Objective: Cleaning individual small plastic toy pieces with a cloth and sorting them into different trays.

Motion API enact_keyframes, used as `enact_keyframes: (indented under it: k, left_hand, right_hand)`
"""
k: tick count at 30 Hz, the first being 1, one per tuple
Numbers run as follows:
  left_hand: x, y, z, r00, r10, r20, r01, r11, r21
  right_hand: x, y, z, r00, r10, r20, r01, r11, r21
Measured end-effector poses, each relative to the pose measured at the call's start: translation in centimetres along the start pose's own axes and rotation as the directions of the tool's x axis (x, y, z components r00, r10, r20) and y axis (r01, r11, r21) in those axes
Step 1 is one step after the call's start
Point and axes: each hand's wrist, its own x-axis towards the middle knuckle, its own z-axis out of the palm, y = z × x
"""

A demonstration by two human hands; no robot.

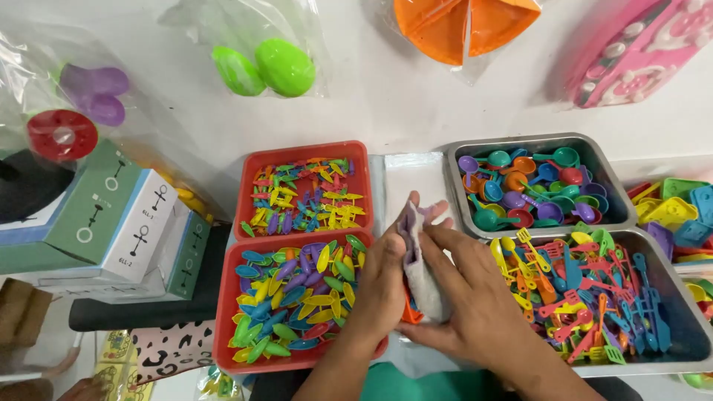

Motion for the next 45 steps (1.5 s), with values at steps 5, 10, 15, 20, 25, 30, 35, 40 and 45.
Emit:
enact_keyframes:
  k: [5, 10, 15, 20, 25, 30, 35, 40, 45]
  left_hand:
    - [0.6, -0.5, -0.6, 0.988, 0.114, -0.106, -0.110, 0.993, 0.038]
    - [1.3, 1.7, 0.3, 0.854, -0.217, -0.472, 0.177, 0.976, -0.128]
    - [1.2, -1.2, -0.5, 0.869, -0.207, -0.449, 0.002, 0.910, -0.415]
    - [0.5, -0.9, -0.3, 0.960, -0.144, -0.241, 0.042, 0.922, -0.386]
    - [0.1, 0.8, 0.7, 0.980, 0.101, -0.170, -0.089, 0.993, 0.076]
    - [0.3, -0.1, -0.7, 0.971, 0.154, -0.185, -0.107, 0.965, 0.240]
    - [0.6, 2.6, -1.3, 0.987, -0.003, -0.158, 0.093, 0.819, 0.566]
    - [0.6, 3.6, -1.6, 0.984, -0.116, -0.133, 0.174, 0.769, 0.615]
    - [0.2, 3.3, -1.0, 0.989, -0.146, 0.039, 0.108, 0.861, 0.496]
  right_hand:
    - [0.0, -0.8, 0.0, 0.994, 0.052, 0.095, -0.064, 0.989, 0.131]
    - [-0.6, -1.4, 1.5, 0.991, 0.115, 0.073, -0.128, 0.971, 0.204]
    - [-0.3, -1.0, 1.1, 0.956, 0.277, -0.096, -0.255, 0.948, 0.192]
    - [0.1, 0.5, -0.4, 0.872, 0.447, -0.202, -0.414, 0.891, 0.186]
    - [0.6, 1.5, -1.4, 0.811, 0.526, -0.257, -0.457, 0.843, 0.283]
    - [1.0, 2.6, -1.0, 0.916, 0.312, -0.251, -0.228, 0.921, 0.315]
    - [1.0, 2.7, -1.0, 0.971, 0.235, -0.034, -0.209, 0.914, 0.348]
    - [1.5, 1.8, -0.8, 0.972, 0.231, -0.035, -0.202, 0.907, 0.370]
    - [0.8, 2.7, -0.4, 0.937, 0.327, -0.120, -0.255, 0.879, 0.402]
